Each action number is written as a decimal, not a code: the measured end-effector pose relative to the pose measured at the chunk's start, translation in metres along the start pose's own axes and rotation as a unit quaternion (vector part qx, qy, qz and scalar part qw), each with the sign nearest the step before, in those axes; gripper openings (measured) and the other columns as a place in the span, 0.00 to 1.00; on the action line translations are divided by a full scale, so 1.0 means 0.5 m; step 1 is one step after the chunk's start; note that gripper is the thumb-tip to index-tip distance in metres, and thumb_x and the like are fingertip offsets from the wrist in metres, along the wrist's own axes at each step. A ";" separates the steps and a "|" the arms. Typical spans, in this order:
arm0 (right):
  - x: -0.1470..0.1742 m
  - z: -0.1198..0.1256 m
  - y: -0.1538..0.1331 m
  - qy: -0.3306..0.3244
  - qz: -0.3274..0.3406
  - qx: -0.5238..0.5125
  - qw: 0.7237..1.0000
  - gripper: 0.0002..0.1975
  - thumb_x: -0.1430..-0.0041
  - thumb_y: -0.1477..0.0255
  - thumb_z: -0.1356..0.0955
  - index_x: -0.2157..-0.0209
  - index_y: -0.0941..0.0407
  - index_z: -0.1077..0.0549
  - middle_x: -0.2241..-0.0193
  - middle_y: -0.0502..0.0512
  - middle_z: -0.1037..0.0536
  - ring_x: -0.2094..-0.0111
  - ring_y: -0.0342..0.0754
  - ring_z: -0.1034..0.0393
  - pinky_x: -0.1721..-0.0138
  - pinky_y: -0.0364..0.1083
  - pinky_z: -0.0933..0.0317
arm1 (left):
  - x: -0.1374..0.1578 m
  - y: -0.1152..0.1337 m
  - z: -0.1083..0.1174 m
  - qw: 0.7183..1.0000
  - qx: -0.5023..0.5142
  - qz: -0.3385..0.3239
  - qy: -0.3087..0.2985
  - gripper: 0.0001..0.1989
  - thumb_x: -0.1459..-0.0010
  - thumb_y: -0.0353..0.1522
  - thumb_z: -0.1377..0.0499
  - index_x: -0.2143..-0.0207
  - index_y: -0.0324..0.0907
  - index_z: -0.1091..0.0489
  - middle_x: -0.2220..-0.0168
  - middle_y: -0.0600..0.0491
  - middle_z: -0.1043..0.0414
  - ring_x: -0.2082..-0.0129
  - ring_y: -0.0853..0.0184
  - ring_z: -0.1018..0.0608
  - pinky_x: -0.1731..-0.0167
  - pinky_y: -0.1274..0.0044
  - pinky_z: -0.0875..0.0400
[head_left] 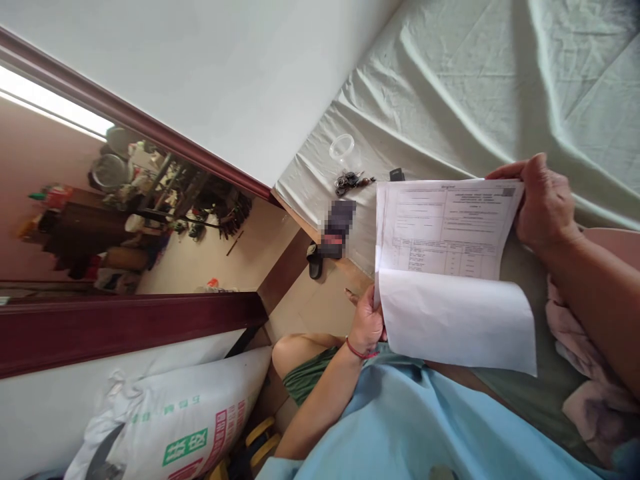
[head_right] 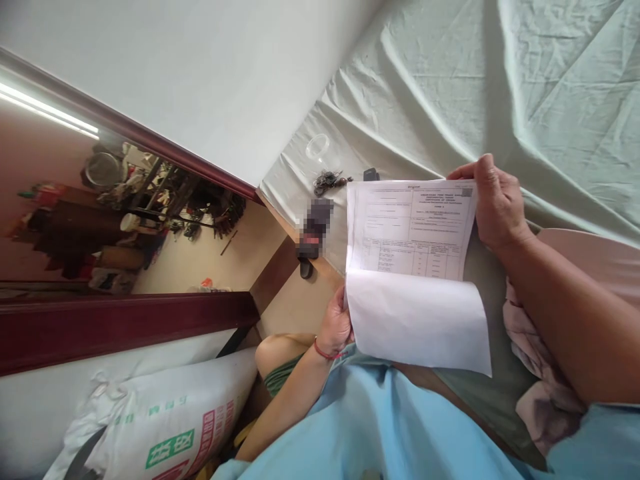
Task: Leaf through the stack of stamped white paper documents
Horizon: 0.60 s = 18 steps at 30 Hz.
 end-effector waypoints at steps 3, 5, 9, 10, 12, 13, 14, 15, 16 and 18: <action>-0.009 0.017 0.017 0.034 -0.011 -0.040 0.999 0.25 0.41 0.46 0.26 0.69 0.56 0.19 0.76 0.51 0.25 0.77 0.42 0.37 0.75 0.45 0.45 | 0.004 0.010 -0.003 1.000 0.003 -0.012 0.002 0.29 0.48 0.48 0.24 0.49 0.43 0.22 0.70 0.56 0.18 0.77 0.68 0.21 0.72 0.76 0.21; -0.010 0.021 0.020 0.037 -0.007 0.008 0.999 0.17 0.50 0.58 0.20 0.69 0.56 0.20 0.77 0.47 0.27 0.77 0.40 0.40 0.75 0.44 0.47 | 0.004 0.025 -0.004 0.999 0.016 -0.046 0.008 0.25 0.48 0.45 0.23 0.52 0.43 0.21 0.63 0.54 0.15 0.67 0.65 0.16 0.60 0.74 0.18; -0.004 0.014 0.013 -0.002 0.006 0.128 0.992 0.13 0.49 0.62 0.21 0.66 0.56 0.18 0.76 0.47 0.26 0.75 0.41 0.39 0.73 0.43 0.46 | 0.002 0.033 -0.010 0.997 0.029 -0.066 -0.003 0.24 0.47 0.44 0.23 0.53 0.43 0.20 0.57 0.51 0.14 0.56 0.60 0.14 0.49 0.70 0.20; -0.002 0.014 0.011 -0.006 0.009 0.146 0.989 0.13 0.47 0.61 0.22 0.65 0.56 0.17 0.76 0.47 0.27 0.74 0.41 0.39 0.73 0.44 0.46 | 0.002 0.032 -0.011 0.997 0.030 -0.064 -0.006 0.24 0.47 0.45 0.24 0.53 0.43 0.20 0.57 0.51 0.14 0.56 0.60 0.14 0.49 0.70 0.20; -0.001 0.014 0.010 -0.008 0.006 0.171 0.985 0.14 0.46 0.60 0.23 0.64 0.56 0.16 0.77 0.47 0.27 0.75 0.41 0.40 0.73 0.44 0.46 | 0.001 0.026 -0.008 0.998 0.027 -0.058 -0.004 0.24 0.47 0.46 0.24 0.53 0.42 0.20 0.59 0.51 0.14 0.59 0.60 0.14 0.53 0.70 0.19; -0.001 0.014 0.011 -0.007 0.002 0.179 0.984 0.14 0.46 0.60 0.23 0.63 0.55 0.16 0.77 0.47 0.27 0.75 0.41 0.40 0.72 0.44 0.46 | 0.001 0.023 -0.006 0.998 0.025 -0.053 -0.001 0.24 0.47 0.46 0.24 0.53 0.42 0.20 0.61 0.51 0.14 0.61 0.61 0.14 0.55 0.71 0.19; -0.002 0.014 0.011 -0.006 -0.003 0.181 0.983 0.14 0.47 0.60 0.22 0.64 0.55 0.16 0.77 0.47 0.26 0.74 0.41 0.39 0.72 0.44 0.45 | 0.001 0.019 -0.004 0.999 0.021 -0.048 0.004 0.24 0.47 0.45 0.24 0.52 0.42 0.20 0.62 0.52 0.14 0.62 0.61 0.15 0.57 0.72 0.19; -0.002 0.014 0.011 -0.007 -0.011 0.168 0.986 0.14 0.49 0.61 0.21 0.64 0.55 0.16 0.76 0.48 0.25 0.74 0.42 0.38 0.71 0.45 0.44 | 0.001 0.016 -0.001 0.999 0.018 -0.043 0.009 0.25 0.47 0.45 0.24 0.52 0.42 0.20 0.63 0.52 0.15 0.63 0.62 0.15 0.58 0.72 0.19; -0.003 0.013 0.013 -0.010 -0.026 0.134 0.991 0.15 0.52 0.61 0.19 0.66 0.55 0.16 0.75 0.49 0.24 0.73 0.42 0.36 0.70 0.45 0.43 | 0.001 0.013 0.001 0.999 0.016 -0.038 0.014 0.25 0.48 0.44 0.24 0.52 0.42 0.20 0.63 0.53 0.15 0.63 0.62 0.15 0.59 0.73 0.19; -0.001 0.005 0.022 -0.038 -0.083 0.018 0.996 0.18 0.60 0.61 0.16 0.69 0.54 0.18 0.75 0.49 0.23 0.72 0.44 0.33 0.69 0.46 0.40 | 0.000 0.007 0.006 0.999 0.018 -0.026 0.029 0.25 0.49 0.43 0.23 0.53 0.42 0.20 0.63 0.52 0.15 0.64 0.63 0.15 0.61 0.74 0.20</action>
Point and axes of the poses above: each hand's wrist, its own x-axis away from the middle knuckle, its own z-axis out of the back of the hand, y = z × x, the point moved 9 cm from there along -x, towards the middle knuckle
